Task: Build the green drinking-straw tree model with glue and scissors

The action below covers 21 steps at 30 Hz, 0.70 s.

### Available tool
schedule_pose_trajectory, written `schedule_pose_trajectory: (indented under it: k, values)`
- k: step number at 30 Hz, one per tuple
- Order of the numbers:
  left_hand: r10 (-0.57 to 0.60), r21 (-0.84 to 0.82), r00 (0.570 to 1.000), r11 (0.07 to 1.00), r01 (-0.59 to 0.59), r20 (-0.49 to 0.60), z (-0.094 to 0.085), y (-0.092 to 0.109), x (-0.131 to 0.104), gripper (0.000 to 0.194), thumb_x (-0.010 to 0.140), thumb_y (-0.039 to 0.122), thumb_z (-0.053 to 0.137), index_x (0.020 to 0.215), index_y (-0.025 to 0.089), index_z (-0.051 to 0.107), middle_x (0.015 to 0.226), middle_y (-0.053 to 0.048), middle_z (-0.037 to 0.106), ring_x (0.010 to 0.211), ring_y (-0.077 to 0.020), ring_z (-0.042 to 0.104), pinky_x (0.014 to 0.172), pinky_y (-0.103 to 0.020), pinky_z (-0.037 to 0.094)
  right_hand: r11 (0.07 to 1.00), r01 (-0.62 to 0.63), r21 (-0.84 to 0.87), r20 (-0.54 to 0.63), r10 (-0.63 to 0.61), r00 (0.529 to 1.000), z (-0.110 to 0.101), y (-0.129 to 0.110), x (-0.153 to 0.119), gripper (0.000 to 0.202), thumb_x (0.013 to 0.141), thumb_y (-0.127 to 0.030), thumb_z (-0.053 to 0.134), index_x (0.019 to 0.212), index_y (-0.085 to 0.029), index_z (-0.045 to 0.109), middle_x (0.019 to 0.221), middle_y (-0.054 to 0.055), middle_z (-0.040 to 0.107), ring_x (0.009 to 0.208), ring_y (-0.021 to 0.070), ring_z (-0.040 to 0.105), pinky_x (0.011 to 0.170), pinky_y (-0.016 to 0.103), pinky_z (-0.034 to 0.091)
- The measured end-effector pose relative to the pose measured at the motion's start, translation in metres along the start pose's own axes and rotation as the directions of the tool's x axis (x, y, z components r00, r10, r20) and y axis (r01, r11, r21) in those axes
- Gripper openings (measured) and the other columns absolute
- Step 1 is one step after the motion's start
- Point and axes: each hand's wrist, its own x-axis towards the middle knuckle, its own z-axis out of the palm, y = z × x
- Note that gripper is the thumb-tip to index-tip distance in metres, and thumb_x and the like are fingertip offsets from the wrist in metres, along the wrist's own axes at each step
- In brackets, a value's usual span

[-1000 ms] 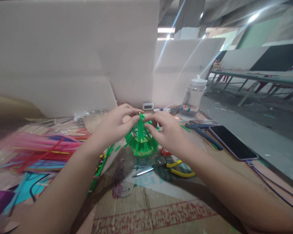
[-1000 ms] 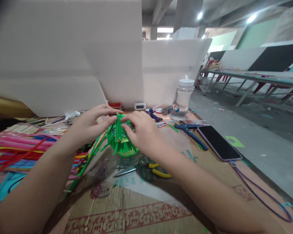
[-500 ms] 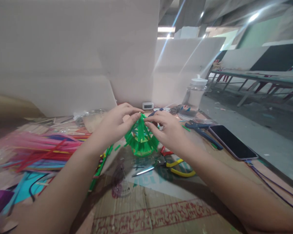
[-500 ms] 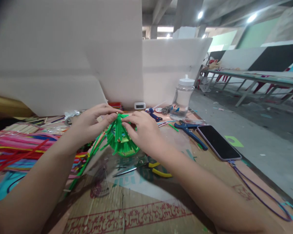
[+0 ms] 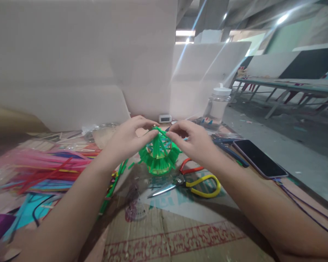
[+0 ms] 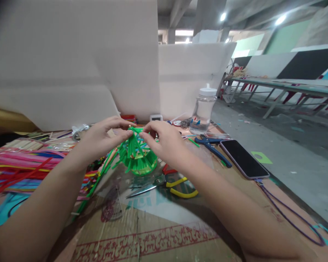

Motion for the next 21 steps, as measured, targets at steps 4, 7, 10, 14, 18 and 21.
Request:
schedule_pose_trajectory:
  k: [4, 7, 10, 14, 18, 21]
  values:
    - [-0.026, 0.000, 1.000, 1.000, 0.026, -0.002, 0.001, -0.001, 0.000, 0.027, 0.090, 0.040, 0.056, 0.105, 0.021, 0.071, 0.104, -0.004, 0.068, 0.097, -0.0202, 0.063, 0.086, -0.032, 0.048, 0.999, -0.036, -0.014, 0.200, 0.038, 0.979, -0.030, 0.013, -0.004, 0.015, 0.091, -0.029, 0.058, 0.083, -0.017, 0.063, 0.072, 0.000, 0.065, 0.064, 0.0122, 0.055, 0.058, 0.025, 0.040]
    - [-0.041, -0.024, 0.999, 0.999, 0.041, -0.005, 0.003, -0.002, 0.001, 0.028, 0.092, 0.039, 0.054, 0.105, 0.021, 0.071, 0.104, -0.004, 0.069, 0.098, -0.0205, 0.063, 0.087, -0.033, 0.048, 1.000, -0.028, -0.011, 0.546, 0.029, 0.837, -0.047, 0.038, -0.021, 0.012, 0.091, -0.025, 0.057, 0.087, -0.019, 0.066, 0.079, 0.001, 0.067, 0.068, 0.0129, 0.059, 0.059, 0.024, 0.043]
    - [-0.039, -0.050, 0.999, 0.998, 0.039, -0.009, 0.005, -0.002, 0.001, 0.029, 0.094, 0.039, 0.052, 0.107, 0.021, 0.071, 0.103, -0.004, 0.068, 0.098, -0.0209, 0.062, 0.087, -0.033, 0.047, 0.997, -0.070, -0.025, 0.747, 0.065, 0.662, -0.052, 0.062, -0.043, 0.020, 0.086, -0.022, 0.063, 0.105, -0.021, 0.069, 0.093, 0.003, 0.070, 0.079, 0.0155, 0.064, 0.063, 0.025, 0.048]
    - [-0.048, -0.070, 0.999, 0.996, 0.046, -0.025, 0.008, -0.004, 0.001, 0.030, 0.095, 0.039, 0.050, 0.107, 0.020, 0.070, 0.102, -0.004, 0.067, 0.098, -0.0210, 0.062, 0.086, -0.033, 0.046, 0.998, 0.057, 0.013, 0.798, -0.045, 0.601, -0.041, 0.071, -0.066, 0.059, 0.081, -0.021, 0.071, 0.136, -0.028, 0.054, 0.129, 0.008, 0.060, 0.115, 0.0207, 0.058, 0.093, 0.033, 0.049]
    - [-0.045, -0.091, 0.999, 0.995, 0.043, -0.022, 0.010, -0.010, 0.002, 0.030, 0.095, 0.040, 0.050, 0.108, 0.021, 0.070, 0.104, -0.004, 0.067, 0.098, -0.0205, 0.062, 0.087, -0.033, 0.047, 0.982, 0.188, 0.011, 0.801, -0.121, 0.587, -0.029, 0.063, -0.075, 0.065, 0.083, -0.010, 0.061, 0.144, -0.028, 0.047, 0.120, 0.010, 0.059, 0.107, 0.0200, 0.058, 0.090, 0.033, 0.049]
    - [-0.048, -0.102, 0.999, 0.994, 0.046, -0.016, 0.009, -0.014, 0.002, 0.031, 0.095, 0.040, 0.051, 0.110, 0.021, 0.070, 0.105, -0.005, 0.068, 0.100, -0.0206, 0.062, 0.088, -0.033, 0.047, 0.974, 0.226, -0.021, 0.783, -0.125, 0.609, -0.027, 0.060, -0.078, 0.064, 0.079, -0.009, 0.062, 0.139, -0.028, 0.052, 0.110, 0.009, 0.059, 0.097, 0.0196, 0.059, 0.082, 0.031, 0.049]
